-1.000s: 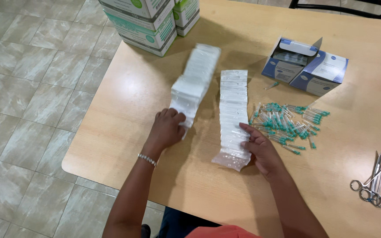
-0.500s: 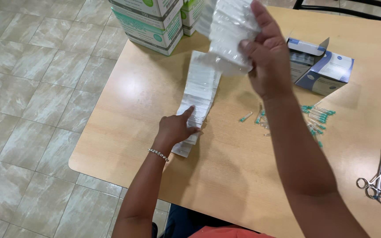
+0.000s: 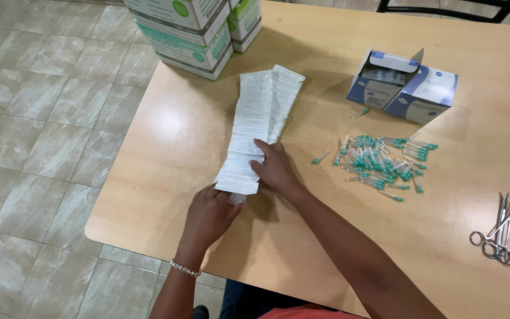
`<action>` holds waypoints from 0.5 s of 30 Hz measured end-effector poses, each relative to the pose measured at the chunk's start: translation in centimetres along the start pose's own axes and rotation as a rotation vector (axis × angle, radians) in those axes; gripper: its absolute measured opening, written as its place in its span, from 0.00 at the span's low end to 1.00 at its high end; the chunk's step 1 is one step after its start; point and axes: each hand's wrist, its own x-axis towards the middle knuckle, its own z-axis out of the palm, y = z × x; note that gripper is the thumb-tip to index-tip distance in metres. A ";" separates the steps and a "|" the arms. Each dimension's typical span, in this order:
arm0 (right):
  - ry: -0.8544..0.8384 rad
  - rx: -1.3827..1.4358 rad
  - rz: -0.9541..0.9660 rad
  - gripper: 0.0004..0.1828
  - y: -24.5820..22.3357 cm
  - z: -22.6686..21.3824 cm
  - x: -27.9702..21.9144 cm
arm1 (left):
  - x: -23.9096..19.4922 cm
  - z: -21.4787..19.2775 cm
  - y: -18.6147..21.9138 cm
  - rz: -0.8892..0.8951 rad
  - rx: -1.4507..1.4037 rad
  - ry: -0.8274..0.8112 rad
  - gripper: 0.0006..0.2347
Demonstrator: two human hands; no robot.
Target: The person unpacks individually wrapped syringes from a long plastic strip, placing them on the table. They then pick up a new strip and continue the process. Medical boxes and surgical tools are visible on the table.
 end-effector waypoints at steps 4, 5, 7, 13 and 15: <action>-0.001 -0.176 0.017 0.34 -2.1 -0.5 -0.2 | -1.2 1.2 0.1 -0.010 0.096 0.346 0.16; -0.005 -0.211 -0.003 0.34 -2.2 -0.5 0.0 | -1.0 1.1 0.5 0.061 0.135 0.504 0.14; -0.008 -0.245 -0.022 0.34 -2.3 -0.6 -0.2 | -0.3 0.2 1.7 0.135 0.173 0.661 0.15; 0.078 -0.083 -0.159 0.27 -1.2 -4.4 -1.5 | 2.5 0.7 2.7 0.052 0.054 0.092 0.29; 0.157 -0.152 -0.198 0.20 -1.0 -7.8 -1.6 | 3.6 1.1 2.1 -0.004 0.112 0.017 0.29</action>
